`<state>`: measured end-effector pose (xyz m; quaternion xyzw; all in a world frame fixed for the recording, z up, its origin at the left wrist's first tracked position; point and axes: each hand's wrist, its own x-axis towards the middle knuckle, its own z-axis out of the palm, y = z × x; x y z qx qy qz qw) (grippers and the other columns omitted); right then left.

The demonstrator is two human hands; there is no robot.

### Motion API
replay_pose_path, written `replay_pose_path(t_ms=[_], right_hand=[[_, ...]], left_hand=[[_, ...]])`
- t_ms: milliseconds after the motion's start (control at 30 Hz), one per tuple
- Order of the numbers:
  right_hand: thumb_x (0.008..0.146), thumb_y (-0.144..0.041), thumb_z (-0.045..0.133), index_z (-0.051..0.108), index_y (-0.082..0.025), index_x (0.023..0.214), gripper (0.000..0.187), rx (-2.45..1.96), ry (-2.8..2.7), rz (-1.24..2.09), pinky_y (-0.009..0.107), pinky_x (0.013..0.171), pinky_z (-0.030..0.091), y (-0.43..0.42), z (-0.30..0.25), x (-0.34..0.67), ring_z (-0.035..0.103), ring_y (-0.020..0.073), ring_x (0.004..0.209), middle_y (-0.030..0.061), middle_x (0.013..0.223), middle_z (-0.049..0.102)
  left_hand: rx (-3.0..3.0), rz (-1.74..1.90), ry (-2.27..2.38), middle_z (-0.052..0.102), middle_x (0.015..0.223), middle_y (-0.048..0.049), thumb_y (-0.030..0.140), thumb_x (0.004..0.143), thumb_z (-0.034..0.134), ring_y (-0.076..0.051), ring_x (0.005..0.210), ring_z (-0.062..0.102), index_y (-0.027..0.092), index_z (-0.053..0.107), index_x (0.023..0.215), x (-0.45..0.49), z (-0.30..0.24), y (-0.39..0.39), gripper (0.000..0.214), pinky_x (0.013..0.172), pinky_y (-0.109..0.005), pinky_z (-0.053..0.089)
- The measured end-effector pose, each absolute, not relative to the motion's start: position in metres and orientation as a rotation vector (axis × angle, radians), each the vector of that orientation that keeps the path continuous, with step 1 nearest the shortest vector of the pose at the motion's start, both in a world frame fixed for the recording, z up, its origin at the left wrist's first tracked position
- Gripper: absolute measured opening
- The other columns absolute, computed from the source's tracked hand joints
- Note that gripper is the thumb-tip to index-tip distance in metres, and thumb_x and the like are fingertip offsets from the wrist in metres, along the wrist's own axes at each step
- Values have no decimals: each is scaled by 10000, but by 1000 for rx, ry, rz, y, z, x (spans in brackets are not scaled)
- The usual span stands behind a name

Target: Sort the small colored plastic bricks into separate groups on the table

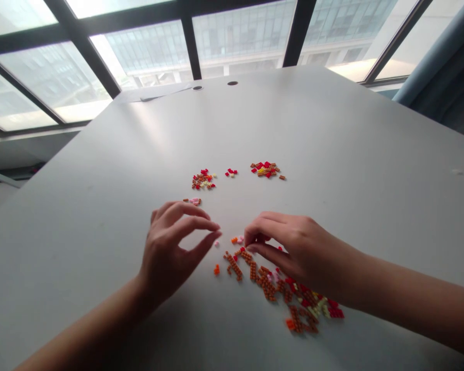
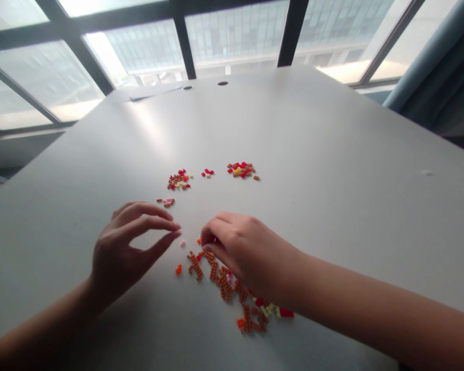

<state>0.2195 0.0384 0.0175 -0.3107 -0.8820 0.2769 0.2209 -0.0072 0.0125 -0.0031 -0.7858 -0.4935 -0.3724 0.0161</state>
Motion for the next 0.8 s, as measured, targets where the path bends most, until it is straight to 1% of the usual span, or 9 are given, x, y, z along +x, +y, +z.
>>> replay_pose_path(t_ms=[67, 200, 367, 500, 600, 700, 800], right_hand=[[887, -93, 580, 646, -170, 877, 102, -826, -2367, 829, 201, 669, 493, 36, 16, 218, 646, 117, 700, 24, 816, 710], [873, -114, 624, 664, -177, 870, 74, -788, -2264, 886, 182, 659, 506, 32, 12, 216, 665, 98, 681, 2, 804, 735], [847, -108, 646, 676, -195, 866, 93, -828, -2175, 902, 175, 655, 527, 29, 10, 214, 687, 91, 671, -18, 799, 755], [833, -102, 647, 674, -194, 865, 101, -841, -2140, 945, 158, 659, 539, 30, 10, 215, 696, 82, 667, -29, 785, 756], [832, -132, 639, 673, -199, 849, 76, -892, -2107, 1003, 190, 684, 564, 33, 12, 216, 711, 105, 683, -18, 774, 759], [812, -205, 674, 669, -195, 809, 12, -990, -1995, 1144, 238, 703, 597, 37, 14, 217, 728, 143, 700, 4, 766, 763], [774, -266, 732, 687, -186, 743, 97, -1037, -1899, 1249, 231, 652, 604, 39, 15, 217, 721, 145, 642, 5, 705, 754]], left_hand=[[-2565, -1211, -1510, 687, 840, 2, 261, 821, 733, -185, 821, 629, 253, 686, 796, 3, 0, 4, 54, 814, -364, 448], [-2602, -1241, -1499, 685, 853, -4, 261, 809, 750, -185, 829, 616, 252, 686, 828, 10, 0, -3, 67, 815, -365, 451], [-2596, -1254, -1482, 690, 854, -6, 271, 821, 737, -187, 834, 614, 263, 690, 813, 9, -1, -3, 48, 803, -362, 457], [-2588, -1230, -1505, 692, 854, -12, 229, 832, 717, -187, 839, 620, 255, 684, 802, 10, 0, -3, 53, 790, -361, 465], [-2561, -1229, -1509, 696, 849, -13, 221, 846, 694, -184, 836, 622, 251, 677, 797, 11, 0, -3, 59, 794, -363, 469], [-2541, -1227, -1489, 698, 852, -13, 210, 837, 695, -187, 839, 622, 248, 675, 788, 11, 0, -3, 65, 790, -365, 467], [-2535, -1193, -1450, 701, 868, -15, 197, 827, 706, -192, 848, 622, 249, 684, 800, 11, -1, -3, 63, 781, -369, 455]])
